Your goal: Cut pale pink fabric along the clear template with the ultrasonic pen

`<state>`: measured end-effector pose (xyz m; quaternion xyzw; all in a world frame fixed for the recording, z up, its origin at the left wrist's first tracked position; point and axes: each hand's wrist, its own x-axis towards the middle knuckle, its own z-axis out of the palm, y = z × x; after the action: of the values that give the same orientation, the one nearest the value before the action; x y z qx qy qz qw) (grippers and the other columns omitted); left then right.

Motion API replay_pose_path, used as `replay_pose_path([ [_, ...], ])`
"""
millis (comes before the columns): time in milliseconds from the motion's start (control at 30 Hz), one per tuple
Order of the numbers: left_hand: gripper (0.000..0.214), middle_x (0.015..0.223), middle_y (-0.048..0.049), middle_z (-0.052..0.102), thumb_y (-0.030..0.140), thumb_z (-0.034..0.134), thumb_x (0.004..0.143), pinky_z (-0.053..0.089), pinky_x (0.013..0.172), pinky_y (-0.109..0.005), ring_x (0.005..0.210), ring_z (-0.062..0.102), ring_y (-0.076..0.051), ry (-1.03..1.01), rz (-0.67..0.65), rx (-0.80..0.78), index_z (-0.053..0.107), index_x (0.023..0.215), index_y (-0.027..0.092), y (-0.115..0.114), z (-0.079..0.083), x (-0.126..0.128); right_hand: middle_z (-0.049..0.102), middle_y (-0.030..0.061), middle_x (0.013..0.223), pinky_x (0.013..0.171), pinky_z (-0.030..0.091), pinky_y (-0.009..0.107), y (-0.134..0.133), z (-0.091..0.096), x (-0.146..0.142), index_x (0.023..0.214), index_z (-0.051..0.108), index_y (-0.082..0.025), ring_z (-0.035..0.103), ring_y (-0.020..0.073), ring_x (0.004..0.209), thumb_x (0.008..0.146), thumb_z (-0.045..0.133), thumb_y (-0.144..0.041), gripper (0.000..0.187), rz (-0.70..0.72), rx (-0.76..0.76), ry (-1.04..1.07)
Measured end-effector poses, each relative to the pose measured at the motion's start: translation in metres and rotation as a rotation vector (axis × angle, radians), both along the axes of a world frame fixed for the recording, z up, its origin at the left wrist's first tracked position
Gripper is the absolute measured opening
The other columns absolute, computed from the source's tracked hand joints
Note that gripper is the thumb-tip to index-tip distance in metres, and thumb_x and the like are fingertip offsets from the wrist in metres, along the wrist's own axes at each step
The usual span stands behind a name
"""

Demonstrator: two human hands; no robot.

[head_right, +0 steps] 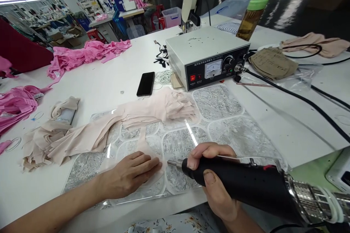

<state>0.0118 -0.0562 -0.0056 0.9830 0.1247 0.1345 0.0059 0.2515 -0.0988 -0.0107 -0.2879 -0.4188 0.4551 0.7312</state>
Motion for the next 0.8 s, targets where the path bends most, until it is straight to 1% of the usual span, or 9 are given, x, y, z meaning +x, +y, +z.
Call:
replay_pose_path([
  [133,0.027,0.104,-0.0148,0.069,0.004,0.037,0.099,0.048,0.066,-0.031,0.079,0.059,-0.018,-0.005,0.008,-0.004,0.059,0.115,0.001,0.000,-0.002,-0.001,0.060,0.0016,0.088,0.064,0.055,0.031,0.000,0.000,0.001,0.098,0.059,-0.025,0.057,0.0118,0.067,0.088,0.058,-0.026,0.010,0.003,0.000,-0.010],
  [300,0.030,0.108,-0.0171,0.068,0.004,0.036,0.099,0.050,0.068,-0.032,0.083,0.059,-0.019,0.016,0.030,0.048,0.058,0.119,0.002,-0.004,-0.004,-0.004,0.060,0.0020,0.086,0.062,0.055,0.032,-0.002,0.001,0.002,0.097,0.060,-0.026,0.056,0.0124,0.065,0.087,0.059,-0.027,0.010,-0.008,-0.013,-0.029],
  [433,0.032,0.113,-0.0183,0.068,0.003,0.036,0.098,0.051,0.068,-0.032,0.087,0.060,-0.020,0.054,-0.008,0.075,0.057,0.122,0.000,-0.008,0.000,-0.004,0.060,0.0021,0.085,0.061,0.055,0.032,-0.002,0.001,0.002,0.097,0.060,-0.027,0.056,0.0130,0.065,0.087,0.058,-0.027,0.010,-0.011,-0.028,-0.038],
  [500,0.033,0.112,-0.0181,0.068,0.004,0.034,0.099,0.052,0.070,-0.033,0.090,0.061,-0.020,0.064,-0.015,0.068,0.058,0.122,0.000,-0.009,0.003,-0.004,0.059,0.0022,0.085,0.061,0.055,0.033,-0.002,0.002,0.002,0.096,0.060,-0.027,0.056,0.0133,0.065,0.087,0.058,-0.027,0.010,-0.014,-0.033,-0.034],
  [600,0.034,0.109,-0.0173,0.069,0.006,0.032,0.101,0.053,0.077,-0.033,0.095,0.062,-0.020,0.052,0.011,0.053,0.058,0.122,0.002,-0.010,0.004,-0.002,0.060,0.0024,0.084,0.060,0.056,0.033,-0.002,0.002,0.002,0.096,0.060,-0.027,0.055,0.0136,0.064,0.086,0.059,-0.027,0.010,-0.018,-0.037,-0.026],
  [800,0.028,0.107,-0.0158,0.069,0.004,0.041,0.097,0.053,0.079,-0.036,0.096,0.061,-0.023,0.005,0.066,0.040,0.059,0.119,0.000,-0.012,-0.002,-0.002,0.060,0.0018,0.084,0.061,0.056,0.032,-0.001,0.003,0.003,0.095,0.061,-0.026,0.055,0.0123,0.063,0.087,0.060,-0.027,0.009,-0.009,-0.021,-0.030],
])
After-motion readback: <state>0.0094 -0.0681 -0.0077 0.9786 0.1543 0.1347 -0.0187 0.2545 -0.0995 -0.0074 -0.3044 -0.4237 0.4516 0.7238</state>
